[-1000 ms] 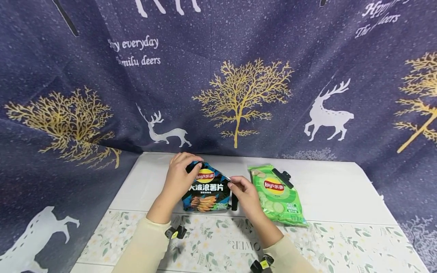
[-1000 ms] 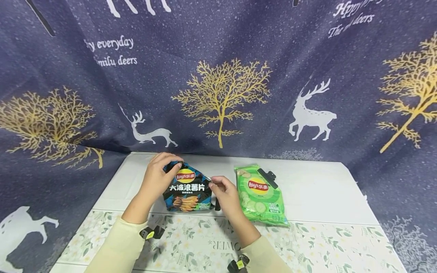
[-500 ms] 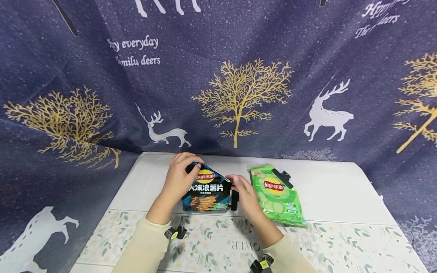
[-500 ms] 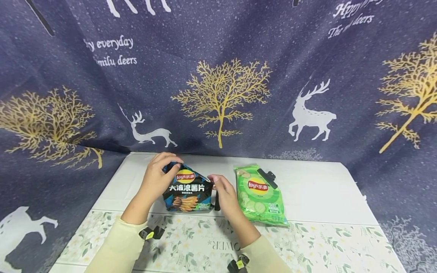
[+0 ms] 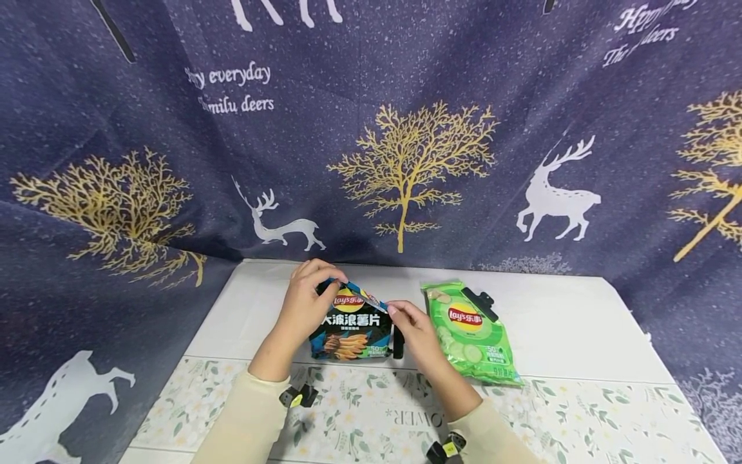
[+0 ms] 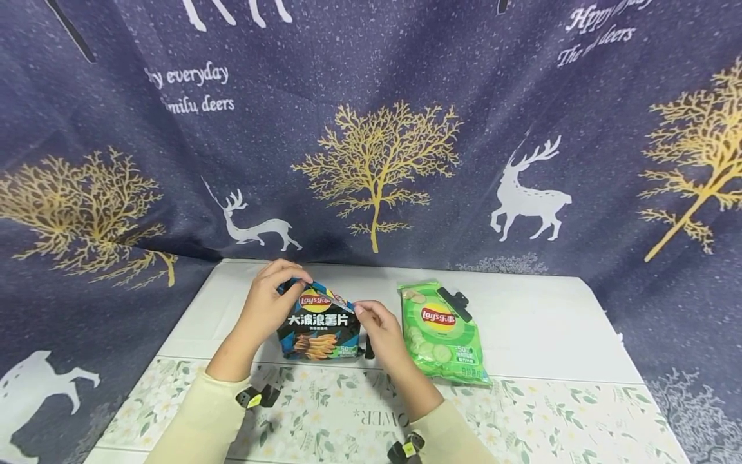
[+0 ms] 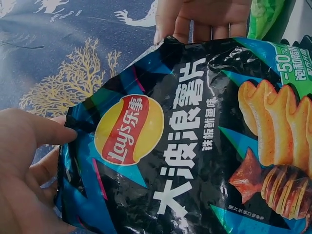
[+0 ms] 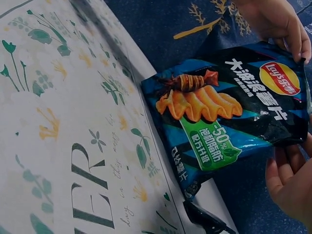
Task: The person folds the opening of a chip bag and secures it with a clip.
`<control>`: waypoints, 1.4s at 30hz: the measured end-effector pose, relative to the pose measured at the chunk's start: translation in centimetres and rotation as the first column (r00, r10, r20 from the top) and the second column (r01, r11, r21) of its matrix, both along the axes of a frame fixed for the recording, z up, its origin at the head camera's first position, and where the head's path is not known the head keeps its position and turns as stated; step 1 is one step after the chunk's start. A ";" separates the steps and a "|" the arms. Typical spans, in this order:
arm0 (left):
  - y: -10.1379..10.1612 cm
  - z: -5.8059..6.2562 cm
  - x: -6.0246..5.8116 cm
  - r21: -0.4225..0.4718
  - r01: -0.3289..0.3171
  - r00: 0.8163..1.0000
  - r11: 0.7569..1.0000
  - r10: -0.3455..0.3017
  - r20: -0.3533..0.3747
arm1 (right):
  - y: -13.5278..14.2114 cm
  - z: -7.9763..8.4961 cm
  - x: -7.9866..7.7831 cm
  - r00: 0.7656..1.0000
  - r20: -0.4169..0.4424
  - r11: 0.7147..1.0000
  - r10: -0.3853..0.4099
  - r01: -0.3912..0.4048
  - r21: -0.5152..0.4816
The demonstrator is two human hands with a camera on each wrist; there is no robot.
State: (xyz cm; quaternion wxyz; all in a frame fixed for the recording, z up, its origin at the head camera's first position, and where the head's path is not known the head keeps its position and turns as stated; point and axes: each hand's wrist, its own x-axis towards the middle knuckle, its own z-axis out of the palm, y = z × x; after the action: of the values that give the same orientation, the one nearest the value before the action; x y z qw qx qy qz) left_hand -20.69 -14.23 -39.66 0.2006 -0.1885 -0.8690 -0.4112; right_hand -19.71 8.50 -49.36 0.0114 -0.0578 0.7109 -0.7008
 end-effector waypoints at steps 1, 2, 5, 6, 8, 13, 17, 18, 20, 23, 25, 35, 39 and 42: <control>0.0 0.0 0.0 0.002 0.003 1.000 1.000 -0.003 0.002 | 0.0 0.0 0.0 1.000 0.002 1.000 0.001 -0.001 -0.005; 0.0 0.0 0.0 0.001 0.005 1.000 1.000 -0.005 0.002 | -0.1 0.0 0.0 1.000 0.003 1.000 0.003 -0.003 -0.010; -0.1 0.0 0.0 -0.005 0.007 1.000 1.000 -0.007 0.005 | -0.1 -0.1 0.0 1.000 0.001 1.000 0.010 -0.010 -0.017; -0.1 0.0 0.0 -0.008 0.006 1.000 1.000 -0.006 0.007 | -0.1 -0.1 0.0 1.000 -0.003 1.000 0.010 -0.010 -0.015; -0.1 0.0 0.1 -0.015 0.005 1.000 1.000 -0.005 0.006 | -0.1 -0.1 -0.1 1.000 -0.005 1.000 0.016 -0.016 -0.018; 0.0 0.1 0.2 -0.035 0.004 1.000 0.999 -0.004 -0.010 | -0.1 0.0 -0.3 1.000 -0.021 1.000 0.011 -0.011 0.000; 0.0 0.0 0.1 -0.056 -0.001 1.000 0.998 0.001 -0.012 | -0.1 -0.1 -0.6 1.000 -0.025 1.000 0.002 -0.001 0.017; -0.1 0.0 0.1 -0.065 -0.006 1.000 0.998 0.006 -0.010 | -0.1 -0.1 -0.6 1.000 -0.026 1.000 -0.001 0.002 0.020; -0.1 -0.1 0.1 -0.083 -0.019 1.000 0.996 0.019 -0.008 | -0.1 -0.1 -0.7 1.000 -0.028 1.000 -0.003 0.003 0.022; -0.2 -0.3 0.1 -0.107 -0.034 0.999 0.994 0.034 -0.006 | -0.1 0.0 -0.7 0.999 -0.048 0.999 -0.006 0.007 0.035; -0.3 -0.3 0.1 -0.117 -0.040 0.999 0.992 0.040 -0.008 | -0.1 0.1 -0.8 0.998 -0.060 0.999 -0.005 0.008 0.042; -0.2 -0.1 0.2 -0.128 -0.040 0.999 0.991 0.038 -0.018 | 0.2 0.3 -1.0 0.998 -0.056 0.998 0.009 -0.006 0.061; -0.2 -0.2 0.2 -0.139 -0.042 0.999 0.989 0.039 -0.024 | 0.3 0.3 -0.9 0.998 -0.061 0.998 0.013 -0.008 0.067; -0.1 -0.2 0.2 -0.141 -0.045 0.999 0.989 0.041 -0.033 | 0.5 0.3 -1.0 0.997 -0.076 0.996 0.019 -0.012 0.090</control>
State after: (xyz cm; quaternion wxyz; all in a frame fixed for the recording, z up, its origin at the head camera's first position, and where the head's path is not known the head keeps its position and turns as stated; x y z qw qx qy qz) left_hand -20.53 -14.35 -39.90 0.2085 -0.1895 -0.8968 -0.3412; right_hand -20.69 8.98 -49.11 -0.0081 -0.0896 0.7410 -0.6655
